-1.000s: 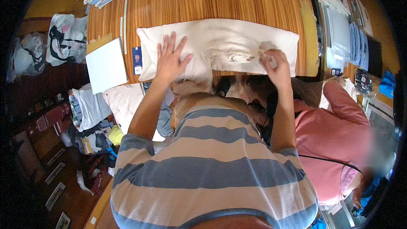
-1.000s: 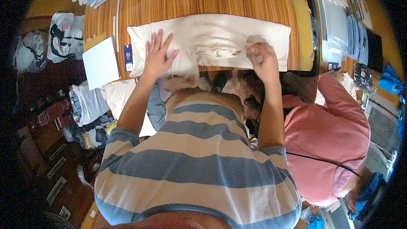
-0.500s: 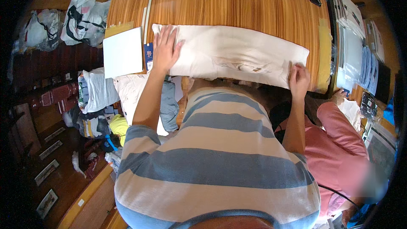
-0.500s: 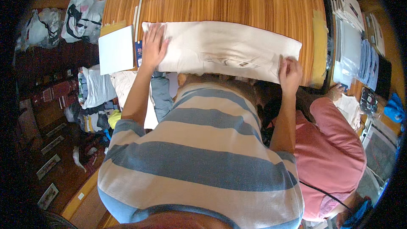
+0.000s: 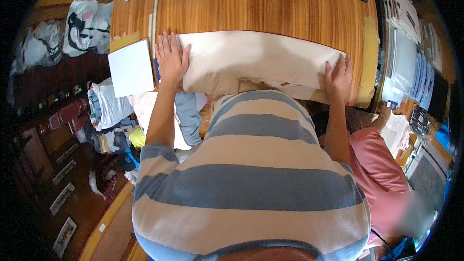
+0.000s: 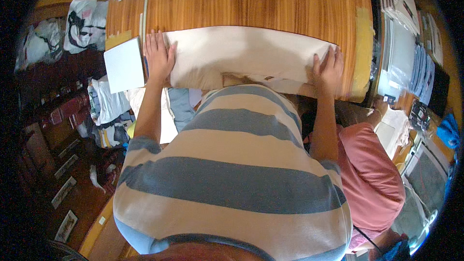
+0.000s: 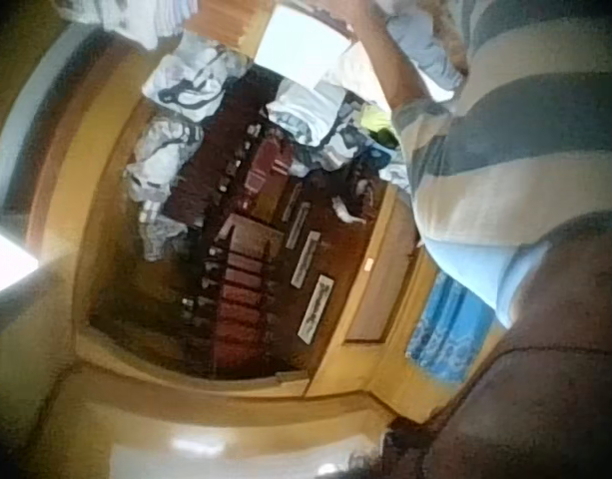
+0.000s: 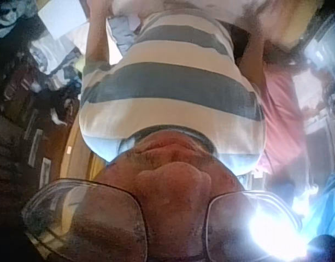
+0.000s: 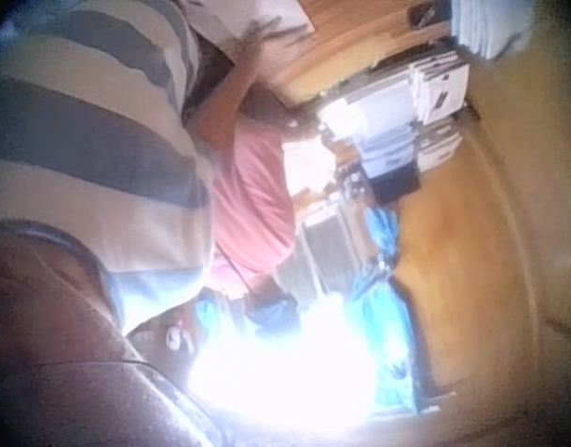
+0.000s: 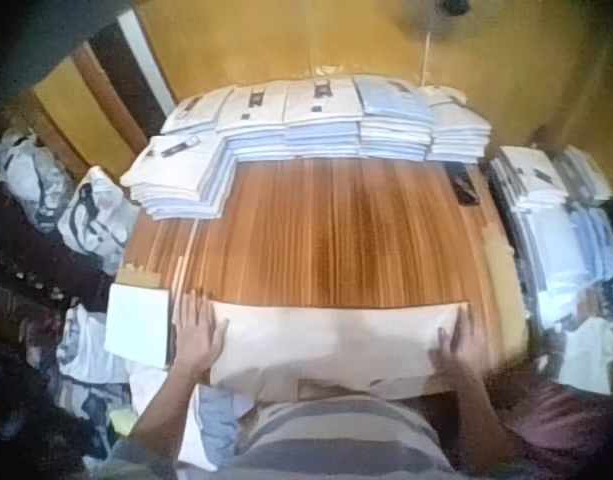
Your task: The person folds a light-colored shirt on a wooden table using a rectangular folding board, applies a tag to the folded garment, and places it on a stack of similar items.
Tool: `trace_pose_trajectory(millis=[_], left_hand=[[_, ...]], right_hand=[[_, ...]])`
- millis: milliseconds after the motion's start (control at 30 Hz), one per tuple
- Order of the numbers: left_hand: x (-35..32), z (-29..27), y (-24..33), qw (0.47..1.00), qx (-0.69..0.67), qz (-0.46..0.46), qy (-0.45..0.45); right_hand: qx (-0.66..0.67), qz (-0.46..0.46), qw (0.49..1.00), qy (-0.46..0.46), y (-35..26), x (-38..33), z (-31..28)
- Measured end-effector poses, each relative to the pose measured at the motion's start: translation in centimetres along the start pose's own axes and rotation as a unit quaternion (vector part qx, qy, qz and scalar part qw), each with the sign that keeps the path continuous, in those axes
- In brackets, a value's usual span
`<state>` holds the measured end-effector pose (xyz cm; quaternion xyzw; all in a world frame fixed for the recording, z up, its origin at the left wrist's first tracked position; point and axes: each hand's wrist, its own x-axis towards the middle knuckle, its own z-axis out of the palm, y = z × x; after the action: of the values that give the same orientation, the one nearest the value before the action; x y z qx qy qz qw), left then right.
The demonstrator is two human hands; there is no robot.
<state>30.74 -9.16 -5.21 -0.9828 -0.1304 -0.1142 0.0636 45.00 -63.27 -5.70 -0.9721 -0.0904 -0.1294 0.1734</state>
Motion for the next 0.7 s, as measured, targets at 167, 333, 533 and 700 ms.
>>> trace_pose_trajectory(millis=[167,333,533,700], left_hand=[[-3.5,-5.9,8.9,0.946,-0.250,0.149,-0.143],[-4.0,-5.0,9.6,0.942,-0.217,0.187,-0.175],[-4.8,-5.3,7.8,0.937,-0.241,0.148,-0.205],[-4.2,-5.1,8.5,0.938,-0.232,0.186,-0.177]], right_hand=[[0.076,-0.078,0.971,-0.212,0.9,-2.5,-6.3],[0.073,-0.060,0.964,-0.249,4.6,-3.5,-6.9],[0.066,-0.076,0.983,-0.153,5.9,-6.1,-7.9],[0.049,-0.093,0.980,-0.169,6.3,-6.1,-7.6]])
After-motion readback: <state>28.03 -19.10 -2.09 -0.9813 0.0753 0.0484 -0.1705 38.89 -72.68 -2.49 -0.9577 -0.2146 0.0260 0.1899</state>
